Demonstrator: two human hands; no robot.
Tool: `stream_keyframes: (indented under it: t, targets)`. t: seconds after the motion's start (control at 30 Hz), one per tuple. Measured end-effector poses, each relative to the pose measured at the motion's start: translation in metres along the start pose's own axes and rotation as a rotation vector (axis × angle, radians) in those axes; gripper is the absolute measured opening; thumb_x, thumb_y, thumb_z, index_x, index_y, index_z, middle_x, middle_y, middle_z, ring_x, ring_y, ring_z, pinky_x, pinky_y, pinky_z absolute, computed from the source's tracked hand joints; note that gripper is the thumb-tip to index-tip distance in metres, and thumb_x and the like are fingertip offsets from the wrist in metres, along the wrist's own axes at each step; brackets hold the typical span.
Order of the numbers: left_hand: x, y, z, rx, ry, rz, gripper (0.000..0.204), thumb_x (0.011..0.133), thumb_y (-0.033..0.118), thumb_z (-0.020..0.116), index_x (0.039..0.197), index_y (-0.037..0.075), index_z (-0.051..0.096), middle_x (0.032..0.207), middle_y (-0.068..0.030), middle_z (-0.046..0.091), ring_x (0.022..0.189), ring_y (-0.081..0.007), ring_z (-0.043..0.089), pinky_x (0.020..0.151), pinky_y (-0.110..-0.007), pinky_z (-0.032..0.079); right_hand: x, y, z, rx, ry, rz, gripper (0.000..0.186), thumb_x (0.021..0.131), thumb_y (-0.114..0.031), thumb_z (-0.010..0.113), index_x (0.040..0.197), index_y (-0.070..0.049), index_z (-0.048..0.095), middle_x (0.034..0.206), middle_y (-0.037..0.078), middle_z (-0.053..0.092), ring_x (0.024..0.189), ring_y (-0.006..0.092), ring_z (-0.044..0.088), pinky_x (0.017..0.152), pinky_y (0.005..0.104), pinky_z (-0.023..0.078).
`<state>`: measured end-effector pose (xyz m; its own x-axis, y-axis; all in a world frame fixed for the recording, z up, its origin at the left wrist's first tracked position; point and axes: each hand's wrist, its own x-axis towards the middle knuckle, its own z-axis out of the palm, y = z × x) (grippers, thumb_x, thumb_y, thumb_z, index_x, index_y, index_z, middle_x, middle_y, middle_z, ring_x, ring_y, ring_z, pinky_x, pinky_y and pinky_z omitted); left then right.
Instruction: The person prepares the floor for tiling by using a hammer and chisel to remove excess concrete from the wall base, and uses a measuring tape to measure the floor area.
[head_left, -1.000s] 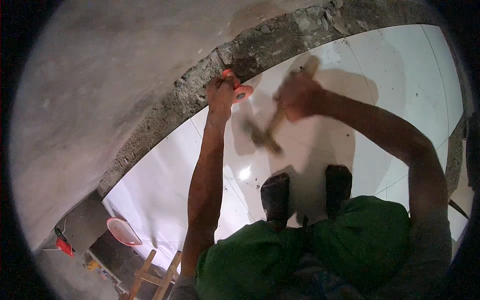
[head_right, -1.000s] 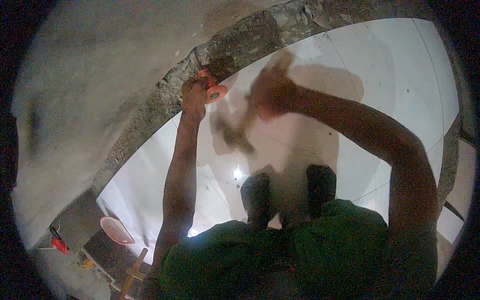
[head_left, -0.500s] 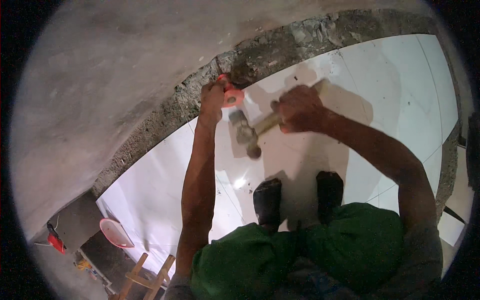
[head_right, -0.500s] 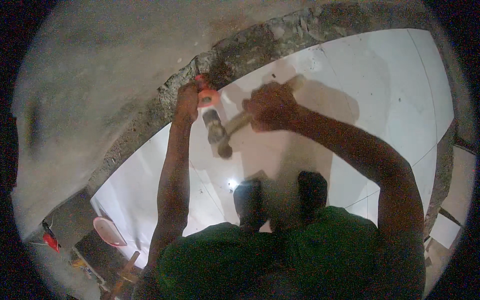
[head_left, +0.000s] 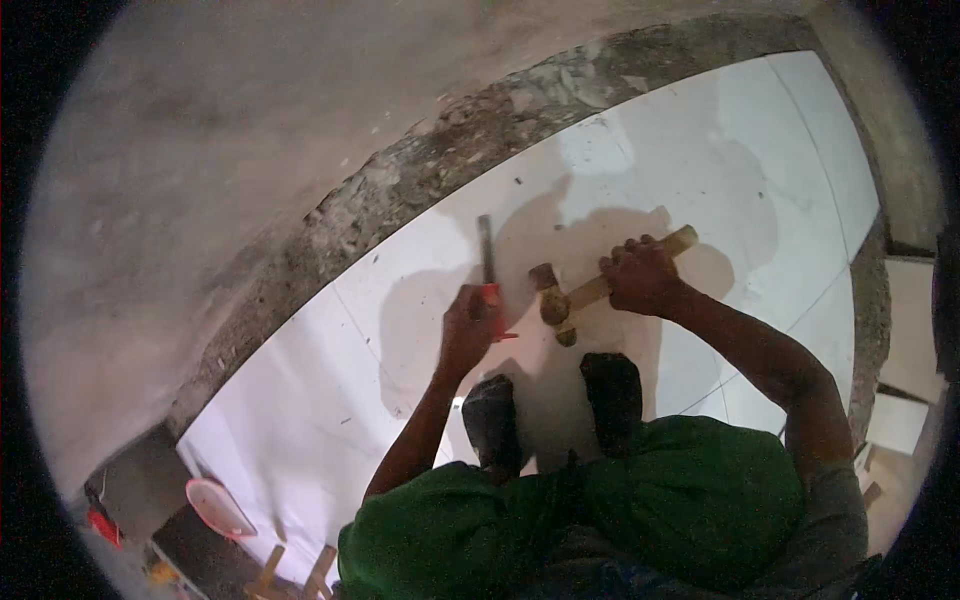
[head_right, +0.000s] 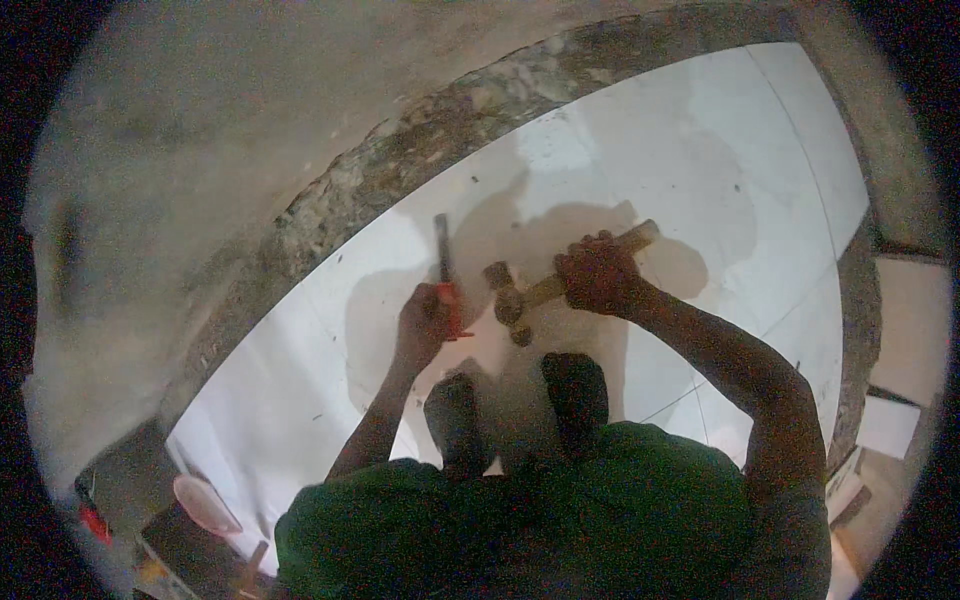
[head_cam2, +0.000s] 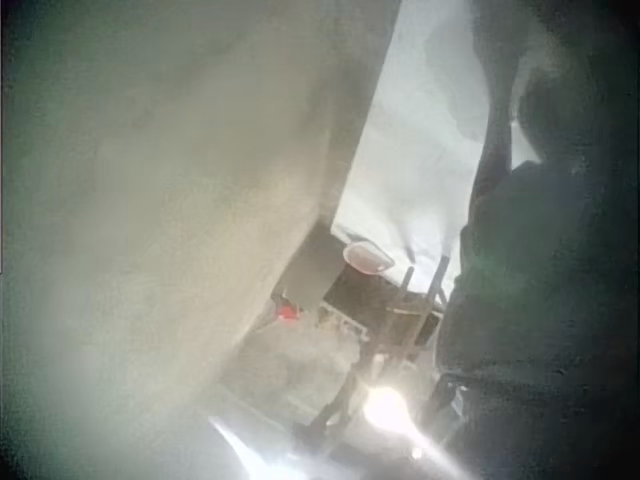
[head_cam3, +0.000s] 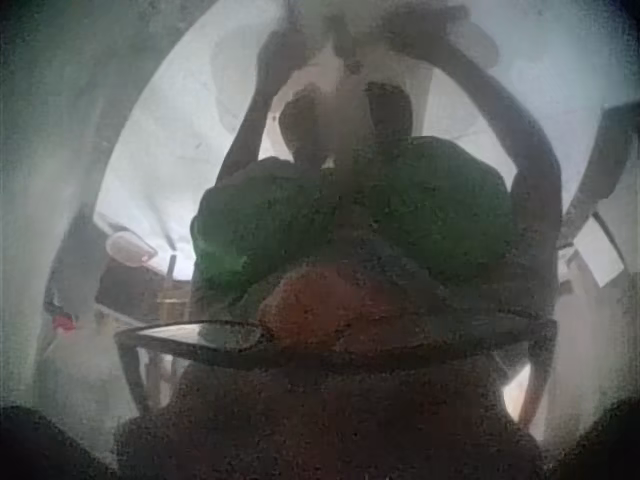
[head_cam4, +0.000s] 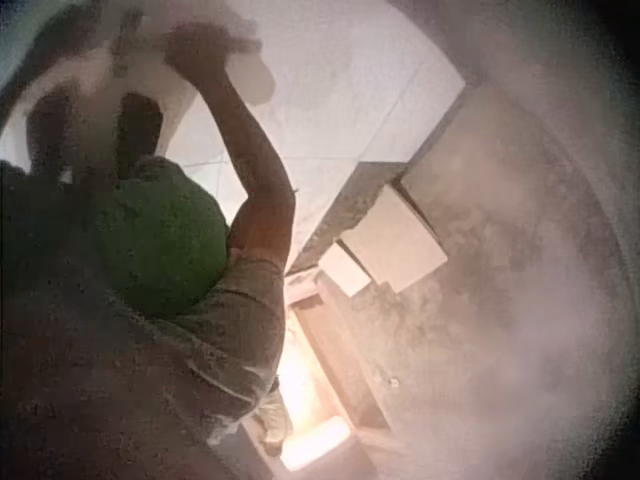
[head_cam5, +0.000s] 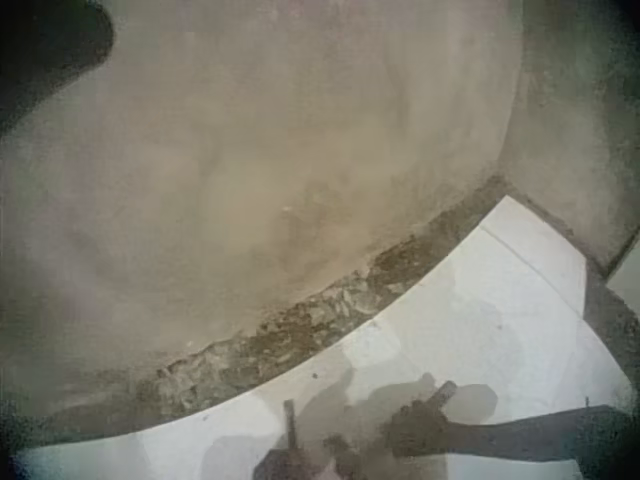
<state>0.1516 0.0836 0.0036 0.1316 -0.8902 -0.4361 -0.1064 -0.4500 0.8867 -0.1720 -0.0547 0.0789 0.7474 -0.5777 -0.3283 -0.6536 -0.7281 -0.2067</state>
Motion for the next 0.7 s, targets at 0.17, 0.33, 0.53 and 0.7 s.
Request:
stream_keyframes:
  t: [0.17, 0.33, 0.53, 0.7]
  targets:
    - [-0.018, 0.059, 0.015, 0.313, 0.078, 0.021, 0.022, 0.097, 0.020, 0.067, 0.105, 0.000, 0.065, 0.091, -0.0197, 0.073, 0.080, -0.0313, 0.074, 0.073, -0.042, 0.059, -0.006, 0.005, 0.018, -0.033, 0.068, 0.042, 0.037, 0.077, -0.031, 0.073, 0.109, -0.011, 0.069, 0.098, 0.015, 0.069, 0.100, 0.0360, 0.066, 0.095, 0.0565, 0.047]
    - [0.022, 0.043, -0.029, 0.566, 0.462, 0.356, 0.016, 0.094, 0.015, 0.065, 0.101, 0.001, 0.068, 0.095, -0.0217, 0.071, 0.090, -0.0411, 0.070, 0.081, -0.047, 0.057, -0.013, 0.023, 0.034, -0.083, 0.214, 0.017, 0.039, 0.075, -0.028, 0.073, 0.108, -0.008, 0.068, 0.102, 0.017, 0.066, 0.102, 0.0375, 0.064, 0.093, 0.0573, 0.047]
    - [0.120, 0.034, -0.152, 0.802, 0.708, 0.397, 0.047, 0.095, 0.028, 0.068, 0.129, -0.004, 0.060, 0.124, -0.0284, 0.063, 0.121, -0.0451, 0.058, 0.108, -0.054, 0.042, 0.002, 0.027, -0.004, 0.082, -0.108, 0.055, 0.043, 0.071, -0.026, 0.073, 0.108, -0.005, 0.064, 0.103, 0.020, 0.063, 0.103, 0.0405, 0.062, 0.091, 0.0573, 0.049]
    - [0.174, 0.011, -0.183, 0.872, 1.003, 0.216, 0.068, 0.094, 0.037, 0.066, 0.140, -0.010, 0.050, 0.134, -0.0337, 0.054, 0.136, -0.0492, 0.042, 0.115, -0.059, 0.033, -0.010, 0.035, -0.003, 0.196, -0.132, -0.002, 0.044, 0.068, -0.025, 0.075, 0.105, -0.004, 0.063, 0.104, 0.022, 0.060, 0.108, 0.0429, 0.058, 0.091, 0.0598, 0.049]
